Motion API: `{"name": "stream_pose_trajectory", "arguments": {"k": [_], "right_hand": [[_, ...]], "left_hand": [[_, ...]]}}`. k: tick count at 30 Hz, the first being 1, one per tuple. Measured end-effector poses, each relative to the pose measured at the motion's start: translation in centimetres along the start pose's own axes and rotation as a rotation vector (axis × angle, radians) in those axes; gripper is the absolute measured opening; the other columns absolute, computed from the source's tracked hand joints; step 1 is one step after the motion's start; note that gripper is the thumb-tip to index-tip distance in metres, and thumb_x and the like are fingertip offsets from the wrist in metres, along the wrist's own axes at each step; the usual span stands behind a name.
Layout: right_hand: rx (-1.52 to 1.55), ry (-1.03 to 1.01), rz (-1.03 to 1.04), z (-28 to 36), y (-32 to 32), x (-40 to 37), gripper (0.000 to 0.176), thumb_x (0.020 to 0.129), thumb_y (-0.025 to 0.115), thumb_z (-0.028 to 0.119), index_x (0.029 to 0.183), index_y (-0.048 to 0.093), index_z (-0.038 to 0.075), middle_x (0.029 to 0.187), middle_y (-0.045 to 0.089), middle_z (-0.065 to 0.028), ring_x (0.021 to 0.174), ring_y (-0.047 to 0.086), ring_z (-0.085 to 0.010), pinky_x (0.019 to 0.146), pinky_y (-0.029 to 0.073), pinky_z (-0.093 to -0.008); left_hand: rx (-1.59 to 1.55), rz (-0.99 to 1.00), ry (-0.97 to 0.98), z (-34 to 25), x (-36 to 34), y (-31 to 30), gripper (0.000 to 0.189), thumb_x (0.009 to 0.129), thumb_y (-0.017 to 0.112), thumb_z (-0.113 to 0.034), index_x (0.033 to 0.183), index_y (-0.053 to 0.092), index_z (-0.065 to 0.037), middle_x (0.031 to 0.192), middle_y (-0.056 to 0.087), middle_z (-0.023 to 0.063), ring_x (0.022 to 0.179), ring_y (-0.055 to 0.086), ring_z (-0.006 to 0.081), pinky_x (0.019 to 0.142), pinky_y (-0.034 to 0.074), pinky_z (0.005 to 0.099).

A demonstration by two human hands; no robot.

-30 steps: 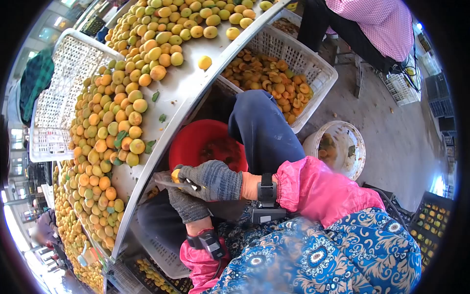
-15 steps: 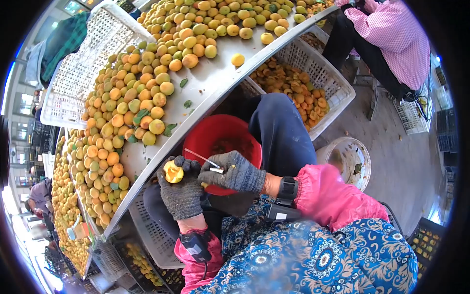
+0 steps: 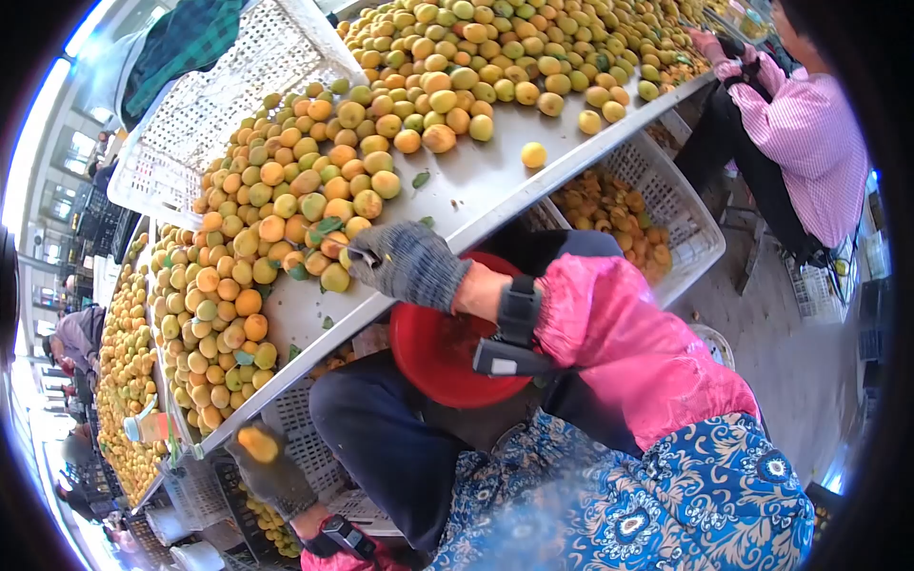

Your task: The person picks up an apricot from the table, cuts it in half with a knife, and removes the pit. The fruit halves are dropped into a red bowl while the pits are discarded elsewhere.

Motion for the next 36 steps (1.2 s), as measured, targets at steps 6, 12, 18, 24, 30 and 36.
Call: {"name": "stream_pose_trajectory", "arguments": {"k": [6,12,18,24,30,36], "right_hand": [[-0.23,-0.087,0.127,-2.9,5.9,8.8,0.025,0.083,0.063,0.031,0.096,0.066,0.009,0.08,0.066,-0.017,0.077,0.065,-0.0349,0.069,0.052,-0.0455],[-0.323,-0.056,0.31,-8.0,11.5,11.7,0.025,0.084,0.058,0.028,0.093,0.07,0.008,0.083,0.067,-0.0175,0.078,0.065,-0.0344,0.071,0.052,-0.0439],[-0.312,-0.087,0.361,-6.7,8.4,10.6,0.022,0.08,0.059,0.027,0.084,0.067,0.007,0.076,0.065,-0.0159,0.071,0.062,-0.0346,0.066,0.049,-0.0453],[-0.201,-0.032,0.604,-5.2,4.0,6.4,0.018,0.083,0.062,0.027,0.086,0.066,0.009,0.076,0.063,-0.0157,0.069,0.061,-0.0344,0.064,0.049,-0.0422],[-0.545,-0.194,0.759,-7.6,7.8,3.6,0.023,0.079,0.066,0.028,0.096,0.061,0.014,0.075,0.063,-0.0108,0.069,0.063,-0.0342,0.06,0.05,-0.0443],[-0.475,-0.235,0.721,-7.1,9.2,4.0,0.017,0.076,0.063,0.025,0.084,0.062,0.009,0.069,0.062,-0.0133,0.063,0.062,-0.0362,0.057,0.049,-0.0482]], "left_hand": [[-0.023,0.251,-0.273,9.3,-1.7,0.8,0.022,0.091,0.061,-0.014,0.108,0.062,0.0,0.095,0.059,0.0078,0.089,0.059,0.0181,0.078,0.048,0.03],[0.083,0.211,0.324,-2.2,6.3,5.3,0.032,0.077,0.066,0.001,0.109,0.063,-0.004,0.101,0.059,0.0154,0.097,0.057,0.0328,0.087,0.047,0.0391],[0.288,0.494,0.767,-10.3,11.9,18.3,0.048,0.07,0.072,-0.014,0.117,0.062,-0.021,0.125,0.053,0.0127,0.112,0.052,0.032,0.091,0.044,0.0439],[0.354,0.586,0.933,-9.8,13.2,25.7,0.05,0.067,0.073,-0.012,0.115,0.066,-0.023,0.128,0.053,0.0097,0.115,0.051,0.0329,0.095,0.042,0.0436],[0.236,0.632,0.953,-8.1,13.4,25.9,0.042,0.064,0.073,-0.012,0.105,0.07,-0.02,0.125,0.054,0.0081,0.113,0.051,0.0299,0.094,0.041,0.0426],[0.435,0.671,0.956,-7.4,12.9,27.1,0.034,0.067,0.068,-0.013,0.1,0.07,-0.016,0.125,0.054,0.0066,0.118,0.047,0.0295,0.1,0.037,0.0431]]}}
Point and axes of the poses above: each hand's wrist, its own x-axis towards the middle knuckle, its own y-axis out of the palm, z = x × y, the point moved 8 cm from there along x, towards the middle knuckle
